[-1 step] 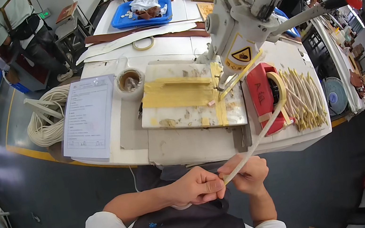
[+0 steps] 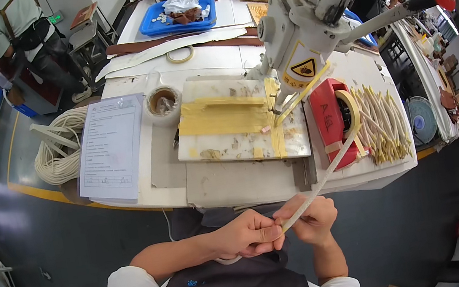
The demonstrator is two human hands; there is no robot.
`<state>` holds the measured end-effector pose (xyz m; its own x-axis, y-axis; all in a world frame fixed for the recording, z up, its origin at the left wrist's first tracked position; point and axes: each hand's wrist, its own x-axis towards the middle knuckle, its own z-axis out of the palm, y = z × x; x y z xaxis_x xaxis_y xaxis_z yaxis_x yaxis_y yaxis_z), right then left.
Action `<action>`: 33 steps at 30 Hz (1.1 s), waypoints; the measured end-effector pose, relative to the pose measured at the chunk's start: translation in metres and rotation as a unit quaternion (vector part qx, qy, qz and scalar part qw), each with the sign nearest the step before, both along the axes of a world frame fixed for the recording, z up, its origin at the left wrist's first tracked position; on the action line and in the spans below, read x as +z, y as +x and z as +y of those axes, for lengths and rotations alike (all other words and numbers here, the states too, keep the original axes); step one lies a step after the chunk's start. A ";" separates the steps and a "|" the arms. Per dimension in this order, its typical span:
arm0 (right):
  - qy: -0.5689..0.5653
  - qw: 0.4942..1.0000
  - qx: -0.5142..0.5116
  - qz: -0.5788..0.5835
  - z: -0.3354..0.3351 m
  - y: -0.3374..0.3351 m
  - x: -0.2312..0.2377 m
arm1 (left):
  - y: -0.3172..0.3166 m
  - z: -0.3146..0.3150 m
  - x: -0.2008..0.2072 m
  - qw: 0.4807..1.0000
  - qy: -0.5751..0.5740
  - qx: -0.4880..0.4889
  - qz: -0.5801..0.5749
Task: The person inserts a white cable into a yellow plastic housing and secures it using a manual press machine. They repeat this process for multiple cables, placing the finished units on a pile to the right of the workstation.
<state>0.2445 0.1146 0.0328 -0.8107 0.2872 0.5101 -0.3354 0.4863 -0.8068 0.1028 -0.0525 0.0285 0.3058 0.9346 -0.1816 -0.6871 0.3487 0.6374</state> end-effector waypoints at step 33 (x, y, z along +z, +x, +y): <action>-0.022 0.997 0.042 -0.067 0.010 0.009 0.010 | -0.005 -0.004 0.011 0.990 -0.053 0.081 0.105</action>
<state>0.2536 0.1242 0.0429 -0.8930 0.2362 0.3831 -0.2600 0.4241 -0.8675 0.0974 -0.0568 0.0391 0.0989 0.9408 -0.3242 -0.5953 0.3170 0.7383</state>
